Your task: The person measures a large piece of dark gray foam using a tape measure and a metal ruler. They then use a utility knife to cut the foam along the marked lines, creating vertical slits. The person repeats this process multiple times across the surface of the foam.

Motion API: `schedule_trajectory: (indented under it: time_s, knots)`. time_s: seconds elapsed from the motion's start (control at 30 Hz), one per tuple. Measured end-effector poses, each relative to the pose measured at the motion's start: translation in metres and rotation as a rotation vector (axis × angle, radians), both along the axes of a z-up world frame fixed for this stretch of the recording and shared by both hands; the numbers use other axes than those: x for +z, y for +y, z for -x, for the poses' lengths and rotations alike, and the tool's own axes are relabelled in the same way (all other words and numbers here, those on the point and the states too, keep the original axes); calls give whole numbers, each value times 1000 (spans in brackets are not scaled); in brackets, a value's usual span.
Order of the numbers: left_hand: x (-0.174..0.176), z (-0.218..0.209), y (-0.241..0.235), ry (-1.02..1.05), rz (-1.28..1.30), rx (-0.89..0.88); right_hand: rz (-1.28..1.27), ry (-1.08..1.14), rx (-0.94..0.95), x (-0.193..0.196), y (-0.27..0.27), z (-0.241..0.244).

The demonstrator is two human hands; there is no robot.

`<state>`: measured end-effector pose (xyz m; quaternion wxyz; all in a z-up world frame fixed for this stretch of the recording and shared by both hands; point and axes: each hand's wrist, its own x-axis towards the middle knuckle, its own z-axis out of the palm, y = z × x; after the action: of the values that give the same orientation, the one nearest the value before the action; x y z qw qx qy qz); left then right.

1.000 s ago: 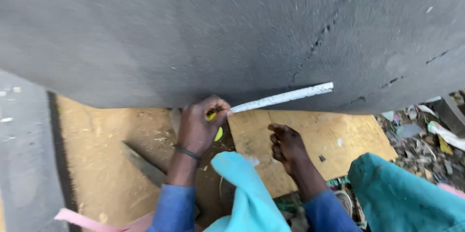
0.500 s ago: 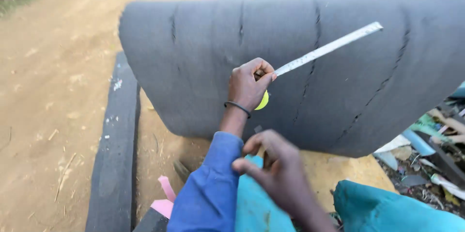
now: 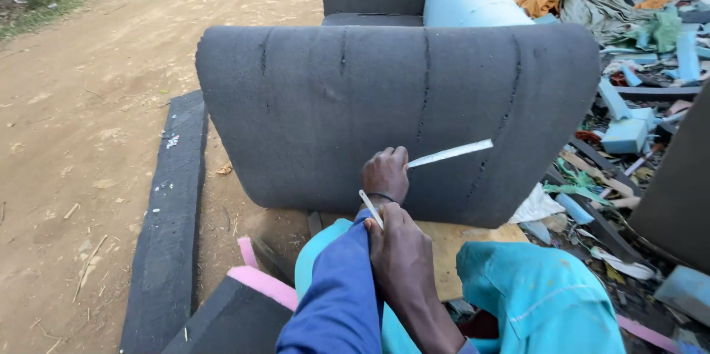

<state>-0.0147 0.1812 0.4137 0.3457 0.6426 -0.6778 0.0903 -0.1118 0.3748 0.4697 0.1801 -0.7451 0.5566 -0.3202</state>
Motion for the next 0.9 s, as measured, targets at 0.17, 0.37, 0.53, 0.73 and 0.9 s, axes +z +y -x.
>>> schedule_trajectory:
  time_s: [0.17,0.37,0.53,0.73,0.9]
  knots:
    - [20,1,26,182,-168,48,5,-118,169,10,64,37]
    - [55,5,9,372,-258,99,-68,-284,183,-14,82,46]
    - [58,12,-3,187,-188,90,-191,-369,21,60,57,37]
    - [48,-21,14,-65,-108,54,-31,-98,172,33,56,33]
    - [64,-38,26,-42,-153,78,87,-302,247,-1,63,17]
